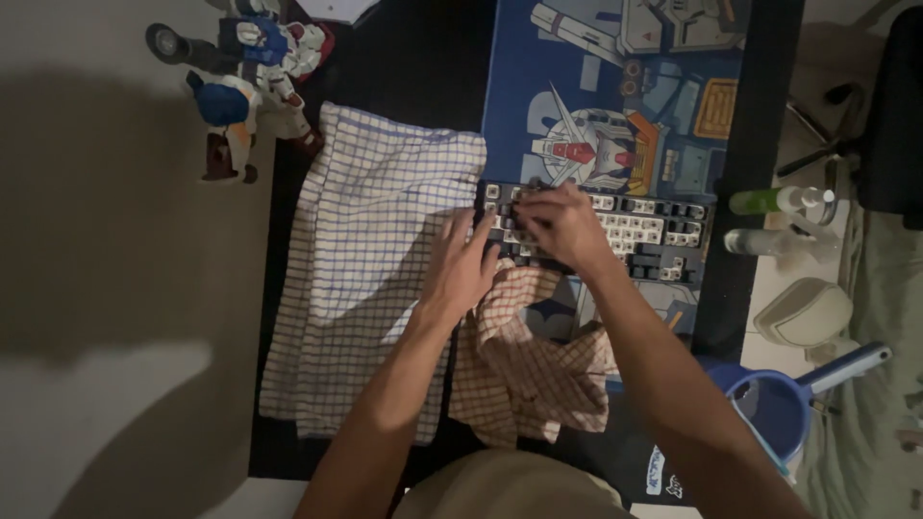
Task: Cleaning and drying mechanical keyboard switches and keycaps at a desk.
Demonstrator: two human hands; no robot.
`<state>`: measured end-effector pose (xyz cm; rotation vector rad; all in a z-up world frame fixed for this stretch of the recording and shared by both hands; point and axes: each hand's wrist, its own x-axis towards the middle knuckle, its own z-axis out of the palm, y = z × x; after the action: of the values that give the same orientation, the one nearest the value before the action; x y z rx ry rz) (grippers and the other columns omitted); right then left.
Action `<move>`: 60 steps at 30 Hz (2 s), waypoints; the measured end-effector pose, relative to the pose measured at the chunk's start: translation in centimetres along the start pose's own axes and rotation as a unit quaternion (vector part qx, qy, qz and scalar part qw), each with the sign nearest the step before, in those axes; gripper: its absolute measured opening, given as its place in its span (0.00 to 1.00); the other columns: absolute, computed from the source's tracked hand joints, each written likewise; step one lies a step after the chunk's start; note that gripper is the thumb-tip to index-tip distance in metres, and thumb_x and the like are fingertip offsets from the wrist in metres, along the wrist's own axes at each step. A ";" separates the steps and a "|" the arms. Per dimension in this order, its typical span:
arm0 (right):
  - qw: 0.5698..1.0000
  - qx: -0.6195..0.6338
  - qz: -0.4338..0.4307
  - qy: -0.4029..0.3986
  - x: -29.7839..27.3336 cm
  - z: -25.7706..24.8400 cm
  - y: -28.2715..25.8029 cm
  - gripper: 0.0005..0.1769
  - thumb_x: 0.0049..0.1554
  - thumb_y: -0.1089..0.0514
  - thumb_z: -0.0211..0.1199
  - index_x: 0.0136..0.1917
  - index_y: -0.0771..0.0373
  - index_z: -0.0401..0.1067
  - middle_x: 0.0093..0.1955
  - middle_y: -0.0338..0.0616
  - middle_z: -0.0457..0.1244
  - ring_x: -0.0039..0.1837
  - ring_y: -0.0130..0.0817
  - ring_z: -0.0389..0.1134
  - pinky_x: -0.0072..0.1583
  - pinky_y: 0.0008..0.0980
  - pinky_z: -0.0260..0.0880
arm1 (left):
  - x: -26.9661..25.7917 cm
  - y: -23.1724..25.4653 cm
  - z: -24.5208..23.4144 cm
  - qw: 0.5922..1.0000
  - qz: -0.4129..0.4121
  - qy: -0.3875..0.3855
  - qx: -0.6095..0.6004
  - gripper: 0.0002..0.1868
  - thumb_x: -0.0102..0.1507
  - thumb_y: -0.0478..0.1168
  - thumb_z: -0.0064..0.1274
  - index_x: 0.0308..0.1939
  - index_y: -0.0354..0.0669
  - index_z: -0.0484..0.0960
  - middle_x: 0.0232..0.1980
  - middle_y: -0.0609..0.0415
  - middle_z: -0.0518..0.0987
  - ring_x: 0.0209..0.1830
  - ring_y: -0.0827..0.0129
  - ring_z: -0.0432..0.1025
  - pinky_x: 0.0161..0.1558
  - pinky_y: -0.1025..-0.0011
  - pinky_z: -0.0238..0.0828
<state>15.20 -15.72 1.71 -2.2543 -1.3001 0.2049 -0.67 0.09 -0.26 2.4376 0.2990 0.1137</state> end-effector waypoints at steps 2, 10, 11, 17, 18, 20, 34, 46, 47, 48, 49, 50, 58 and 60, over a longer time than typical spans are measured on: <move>1.000 0.007 0.014 0.007 -0.8 0.8 1.0 0.11 0.54 0.61 0.73 0.52 0.61 0.83 0.53 0.42 0.73 0.49 0.40 0.67 0.56 0.41 0.69 | 0.2 0.9 -1.1 1.000 -0.015 -0.009 -0.007 0.26 0.68 0.44 0.53 0.69 0.40 0.72 0.68 0.37 0.68 0.68 0.43 0.63 0.65 0.49 0.64; 0.998 -0.047 0.022 0.024 -2.0 1.2 0.3 0.13 0.55 0.59 0.71 0.55 0.60 0.83 0.56 0.39 0.73 0.49 0.38 0.66 0.56 0.41 0.67 | -0.2 0.5 -0.5 0.999 -0.032 -0.021 -0.022 0.26 0.69 0.44 0.52 0.69 0.38 0.72 0.70 0.37 0.68 0.67 0.43 0.64 0.64 0.50 0.64; 0.998 -0.053 0.029 0.026 -2.2 1.7 0.7 0.12 0.56 0.58 0.71 0.54 0.59 0.83 0.55 0.39 0.73 0.50 0.37 0.67 0.56 0.41 0.66 | -0.2 0.5 -0.6 0.999 -0.027 -0.018 -0.018 0.26 0.69 0.45 0.52 0.69 0.38 0.72 0.69 0.37 0.68 0.67 0.43 0.64 0.64 0.50 0.64; 0.998 -0.024 0.049 0.037 -1.7 2.5 1.0 0.08 0.57 0.57 0.71 0.50 0.61 0.82 0.54 0.41 0.72 0.55 0.37 0.70 0.60 0.43 0.66 | -0.2 0.8 -0.9 0.999 -0.035 -0.024 -0.019 0.26 0.69 0.45 0.52 0.68 0.38 0.73 0.69 0.37 0.69 0.67 0.44 0.65 0.64 0.49 0.65; 0.998 -0.013 0.041 0.046 -1.5 2.7 1.2 0.08 0.56 0.58 0.71 0.48 0.61 0.82 0.53 0.42 0.72 0.56 0.39 0.70 0.62 0.43 0.67 | -0.2 0.7 -0.8 0.999 -0.034 -0.021 -0.023 0.25 0.69 0.45 0.52 0.68 0.38 0.73 0.69 0.37 0.69 0.67 0.44 0.65 0.64 0.50 0.65; 0.998 0.016 0.052 0.031 -1.5 3.2 1.9 0.08 0.57 0.57 0.71 0.49 0.61 0.82 0.55 0.43 0.72 0.56 0.39 0.71 0.61 0.42 0.69 | -0.2 0.7 -0.8 0.999 -0.035 -0.022 -0.032 0.26 0.68 0.45 0.52 0.68 0.38 0.73 0.69 0.37 0.69 0.66 0.44 0.65 0.64 0.49 0.65; 0.998 -0.002 -0.055 -0.017 -0.4 -1.5 -0.7 0.12 0.53 0.61 0.70 0.51 0.63 0.82 0.55 0.46 0.71 0.52 0.48 0.67 0.57 0.45 0.66 | -0.4 0.7 -0.6 0.998 -0.001 0.024 -0.053 0.25 0.67 0.44 0.54 0.66 0.37 0.74 0.66 0.36 0.72 0.64 0.42 0.67 0.62 0.49 0.66; 0.998 -0.040 -0.042 0.020 -0.6 -1.5 -1.9 0.13 0.55 0.57 0.72 0.54 0.61 0.81 0.51 0.44 0.66 0.53 0.45 0.68 0.57 0.45 0.69 | -0.3 0.4 -0.4 0.999 -0.026 0.007 -0.040 0.25 0.69 0.45 0.53 0.68 0.41 0.73 0.68 0.38 0.70 0.67 0.44 0.66 0.63 0.50 0.66; 0.999 -0.045 -0.027 0.002 -0.8 -1.3 -1.6 0.13 0.56 0.56 0.71 0.55 0.60 0.81 0.51 0.44 0.66 0.53 0.43 0.68 0.56 0.45 0.69 | -0.3 0.5 -0.7 0.999 -0.035 -0.006 -0.036 0.25 0.69 0.45 0.53 0.68 0.41 0.73 0.68 0.39 0.70 0.66 0.44 0.66 0.63 0.50 0.66; 0.998 -0.051 -0.012 -0.018 -1.3 -1.2 -1.4 0.14 0.57 0.55 0.70 0.56 0.58 0.81 0.51 0.43 0.66 0.53 0.42 0.68 0.56 0.45 0.68 | -0.3 0.9 -0.9 0.998 -0.044 -0.020 -0.035 0.25 0.69 0.45 0.52 0.68 0.41 0.73 0.68 0.40 0.70 0.66 0.45 0.66 0.63 0.49 0.66; 0.998 -0.052 -0.011 -0.019 -1.5 -1.0 -1.3 0.14 0.57 0.55 0.70 0.56 0.58 0.81 0.51 0.43 0.66 0.53 0.42 0.68 0.56 0.45 0.68 | -0.4 0.5 -0.3 0.998 -0.044 -0.020 -0.036 0.25 0.69 0.45 0.52 0.68 0.41 0.73 0.68 0.40 0.70 0.66 0.45 0.66 0.63 0.49 0.66; 0.997 -0.067 -0.004 -0.034 -1.6 -0.8 -1.3 0.15 0.58 0.53 0.69 0.58 0.58 0.81 0.51 0.45 0.66 0.53 0.44 0.67 0.56 0.46 0.67 | -0.5 0.1 0.3 0.999 -0.031 -0.007 -0.024 0.24 0.69 0.45 0.52 0.68 0.40 0.73 0.69 0.39 0.70 0.67 0.45 0.65 0.63 0.49 0.66; 0.991 -0.136 -0.016 -0.013 -2.3 0.0 -1.0 0.16 0.59 0.50 0.65 0.60 0.52 0.81 0.52 0.42 0.66 0.54 0.42 0.67 0.57 0.48 0.66 | 0.0 1.0 -0.4 0.998 -0.044 -0.031 -0.019 0.24 0.69 0.46 0.52 0.67 0.40 0.73 0.68 0.41 0.70 0.67 0.45 0.65 0.63 0.49 0.66; 0.994 -0.108 -0.009 -0.035 -1.9 -0.6 -1.4 0.17 0.61 0.50 0.65 0.62 0.57 0.80 0.52 0.42 0.66 0.53 0.43 0.65 0.56 0.45 0.66 | 0.0 1.2 -0.9 0.999 -0.024 -0.007 -0.022 0.24 0.70 0.45 0.52 0.68 0.40 0.74 0.68 0.41 0.70 0.68 0.46 0.66 0.65 0.50 0.67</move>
<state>13.32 -17.02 2.73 -2.4320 -1.4402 0.1438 -0.60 -0.30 1.23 2.3840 0.3459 0.0811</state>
